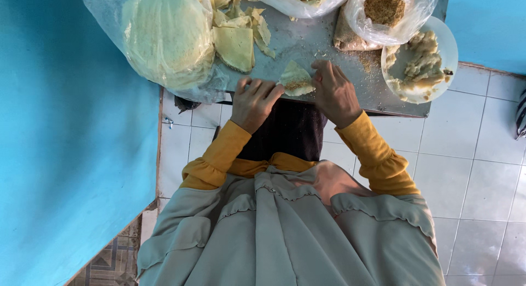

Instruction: The person sits at a small metal table and folds pale flat food pieces one at a time, pinching each piece closed by hand and placing the folded piece into a plastic bag. Folded pieces accumulate in the bag while unfolded pieces and a plate of dough remain on the table.

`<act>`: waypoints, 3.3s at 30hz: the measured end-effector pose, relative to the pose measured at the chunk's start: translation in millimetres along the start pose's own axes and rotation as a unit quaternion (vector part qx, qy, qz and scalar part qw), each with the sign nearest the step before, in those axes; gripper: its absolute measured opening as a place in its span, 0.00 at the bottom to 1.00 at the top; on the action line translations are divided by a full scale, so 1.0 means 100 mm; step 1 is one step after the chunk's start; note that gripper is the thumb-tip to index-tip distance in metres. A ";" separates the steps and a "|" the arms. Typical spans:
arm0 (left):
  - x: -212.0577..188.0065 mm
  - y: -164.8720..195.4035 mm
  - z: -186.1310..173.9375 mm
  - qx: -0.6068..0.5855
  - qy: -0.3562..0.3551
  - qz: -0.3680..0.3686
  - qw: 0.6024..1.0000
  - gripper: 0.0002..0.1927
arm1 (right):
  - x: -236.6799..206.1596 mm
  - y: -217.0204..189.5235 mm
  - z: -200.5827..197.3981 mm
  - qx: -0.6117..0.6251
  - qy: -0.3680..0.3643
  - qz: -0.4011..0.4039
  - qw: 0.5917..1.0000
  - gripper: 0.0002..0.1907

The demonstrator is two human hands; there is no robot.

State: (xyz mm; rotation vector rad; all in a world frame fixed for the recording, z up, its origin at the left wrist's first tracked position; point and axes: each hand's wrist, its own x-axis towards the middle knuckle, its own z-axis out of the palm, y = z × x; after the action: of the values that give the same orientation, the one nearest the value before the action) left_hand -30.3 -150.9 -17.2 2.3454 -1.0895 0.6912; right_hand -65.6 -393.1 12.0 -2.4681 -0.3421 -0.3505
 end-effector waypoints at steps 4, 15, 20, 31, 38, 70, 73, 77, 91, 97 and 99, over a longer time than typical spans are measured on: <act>-0.01 0.07 0.06 -0.100 -0.012 -0.025 0.995 0.14 | 0.07 0.04 0.04 -0.028 0.016 -0.070 0.997 0.18; -0.06 0.12 0.10 -0.160 -0.027 -0.057 0.985 0.16 | 0.14 -0.21 -0.10 0.145 -0.094 0.010 0.985 0.24; -0.09 0.06 0.15 -0.139 -0.028 -0.027 0.990 0.15 | 0.15 -0.33 -0.10 0.088 -0.041 -0.140 0.985 0.30; -0.12 0.07 0.10 -0.124 -0.024 0.014 0.992 0.15 | 0.08 -0.36 -0.15 0.059 -0.102 -0.088 0.989 0.32; 0.11 0.11 0.09 -0.095 -0.029 0.038 0.994 0.12 | 0.04 -0.30 -0.18 0.042 -0.078 -0.112 0.990 0.29; 0.48 0.03 0.18 -0.228 -0.167 -0.151 0.947 0.10 | 0.26 -0.05 -0.08 -0.001 -0.099 -0.130 0.987 0.28; 0.35 0.20 0.16 -0.058 -0.133 -0.027 0.989 0.07 | 0.09 -0.20 -0.03 0.025 -0.007 -0.135 0.990 0.24; 0.22 0.25 0.15 -0.025 -0.104 0.012 0.994 0.10 | -0.02 -0.22 -0.05 0.004 -0.013 -0.128 0.992 0.23; 0.36 0.55 0.12 0.212 -0.166 0.025 0.963 0.32 | -0.23 -0.17 0.12 -0.266 -0.015 -0.097 0.959 0.32; 0.68 0.12 0.34 0.147 -0.214 -0.093 0.961 0.39 | 0.23 -0.05 0.11 -0.225 -0.037 -0.087 0.970 0.38; 0.51 0.00 0.20 0.152 -0.106 -0.096 0.978 0.32 | 0.27 -0.01 0.04 -0.185 -0.043 -0.053 0.980 0.42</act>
State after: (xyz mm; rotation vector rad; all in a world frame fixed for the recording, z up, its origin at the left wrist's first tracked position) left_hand 3.0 -190.9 -1.5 2.7951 -0.8737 0.5806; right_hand -40.2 -385.3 17.9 -2.8422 -0.4816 -0.3810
